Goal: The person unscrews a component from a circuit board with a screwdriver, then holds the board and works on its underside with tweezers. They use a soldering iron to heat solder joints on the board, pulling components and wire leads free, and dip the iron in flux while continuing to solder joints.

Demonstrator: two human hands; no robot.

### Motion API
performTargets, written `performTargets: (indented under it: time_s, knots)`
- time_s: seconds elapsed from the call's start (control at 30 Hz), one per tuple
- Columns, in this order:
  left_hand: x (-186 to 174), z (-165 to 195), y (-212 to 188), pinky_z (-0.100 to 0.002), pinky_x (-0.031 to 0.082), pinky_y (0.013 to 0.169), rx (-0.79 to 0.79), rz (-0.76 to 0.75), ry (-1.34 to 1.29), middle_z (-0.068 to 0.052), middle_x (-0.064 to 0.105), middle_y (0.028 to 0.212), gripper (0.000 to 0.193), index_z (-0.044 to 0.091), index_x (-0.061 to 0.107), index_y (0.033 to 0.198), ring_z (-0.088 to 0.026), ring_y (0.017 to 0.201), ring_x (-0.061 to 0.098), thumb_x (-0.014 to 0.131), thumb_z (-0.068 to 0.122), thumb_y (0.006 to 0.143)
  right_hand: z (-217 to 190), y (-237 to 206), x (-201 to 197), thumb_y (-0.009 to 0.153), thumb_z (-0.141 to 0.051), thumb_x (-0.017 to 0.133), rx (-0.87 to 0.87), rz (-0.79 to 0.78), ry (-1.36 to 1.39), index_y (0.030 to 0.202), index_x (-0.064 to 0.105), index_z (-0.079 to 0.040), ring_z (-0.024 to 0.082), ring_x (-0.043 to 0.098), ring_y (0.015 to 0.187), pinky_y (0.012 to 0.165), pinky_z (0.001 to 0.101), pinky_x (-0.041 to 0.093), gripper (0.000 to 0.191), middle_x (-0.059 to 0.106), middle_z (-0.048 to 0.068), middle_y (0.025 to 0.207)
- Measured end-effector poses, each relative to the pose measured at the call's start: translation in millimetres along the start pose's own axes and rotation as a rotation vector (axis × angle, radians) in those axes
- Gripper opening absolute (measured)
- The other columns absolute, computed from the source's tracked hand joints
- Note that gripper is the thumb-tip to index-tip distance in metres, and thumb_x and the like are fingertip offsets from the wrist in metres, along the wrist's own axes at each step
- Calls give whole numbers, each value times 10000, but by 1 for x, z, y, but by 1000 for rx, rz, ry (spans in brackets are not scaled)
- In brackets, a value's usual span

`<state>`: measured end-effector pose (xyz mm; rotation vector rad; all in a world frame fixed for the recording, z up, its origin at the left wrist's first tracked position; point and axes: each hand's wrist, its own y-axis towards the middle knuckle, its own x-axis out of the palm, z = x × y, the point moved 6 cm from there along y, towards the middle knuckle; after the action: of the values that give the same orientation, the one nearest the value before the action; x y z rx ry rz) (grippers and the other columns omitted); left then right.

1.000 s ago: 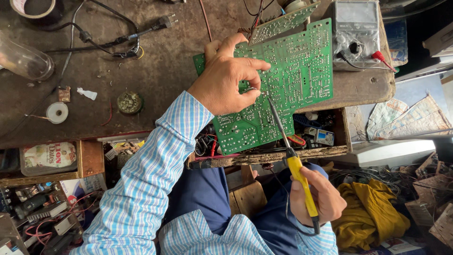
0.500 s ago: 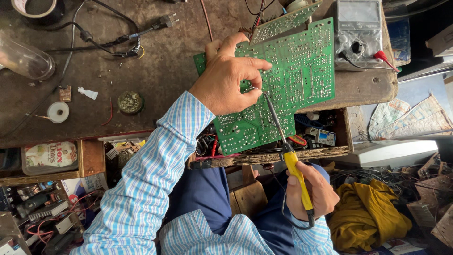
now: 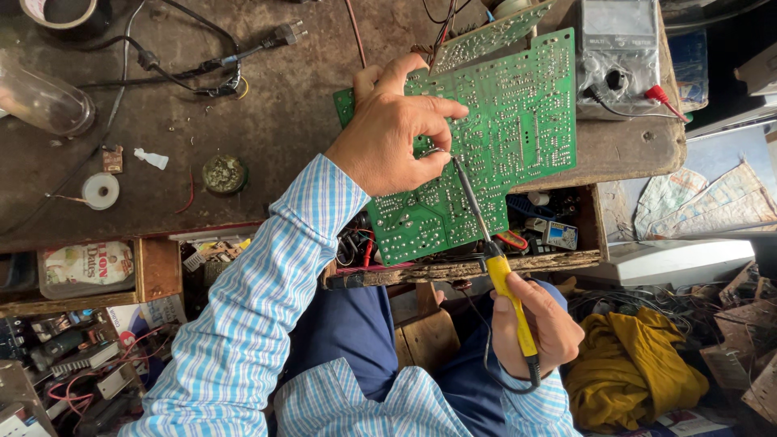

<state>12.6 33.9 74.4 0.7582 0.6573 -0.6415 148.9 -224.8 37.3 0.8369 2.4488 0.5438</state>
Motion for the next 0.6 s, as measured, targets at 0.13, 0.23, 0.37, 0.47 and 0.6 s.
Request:
performTargets:
  time_s: [0.13,0.23,0.37,0.47,0.6]
  knots:
    - [0,-1,0,-582,174,1135,-1,-6,11,35,766,1218,89,186,765,712,-424,1434,345,831,146,756,-12,7,-2,847,57,736,-22,-30,-121,1136,711,87,192,729,784,712,243,567,292,745,196,928]
    - [1,-1,-1,-582,178,1137,-2,-6,16,39,766,1220,88,187,767,717,-424,1434,346,834,152,762,-17,10,-1,819,39,756,-17,-39,-133,1127,721,66,150,676,687,688,242,526,310,741,187,907]
    - [1,-1,0,-581,184,1135,4,-2,27,43,768,1217,87,187,770,722,-422,1433,351,839,158,767,-23,12,1,829,31,771,-36,-44,-149,1125,724,50,138,649,670,649,223,500,301,741,189,914]
    - [1,0,-1,-585,183,1137,9,1,26,42,767,1213,83,193,776,720,-422,1429,351,841,157,756,-23,11,2,833,32,765,-39,-39,-135,1129,722,48,126,625,650,611,202,487,300,737,179,906]
    - [1,0,-2,-584,177,1141,-3,0,5,39,766,1222,87,180,761,727,-425,1437,346,831,145,765,-17,6,-1,829,38,766,-17,-44,-134,1125,723,50,105,567,591,561,185,440,299,725,159,852]
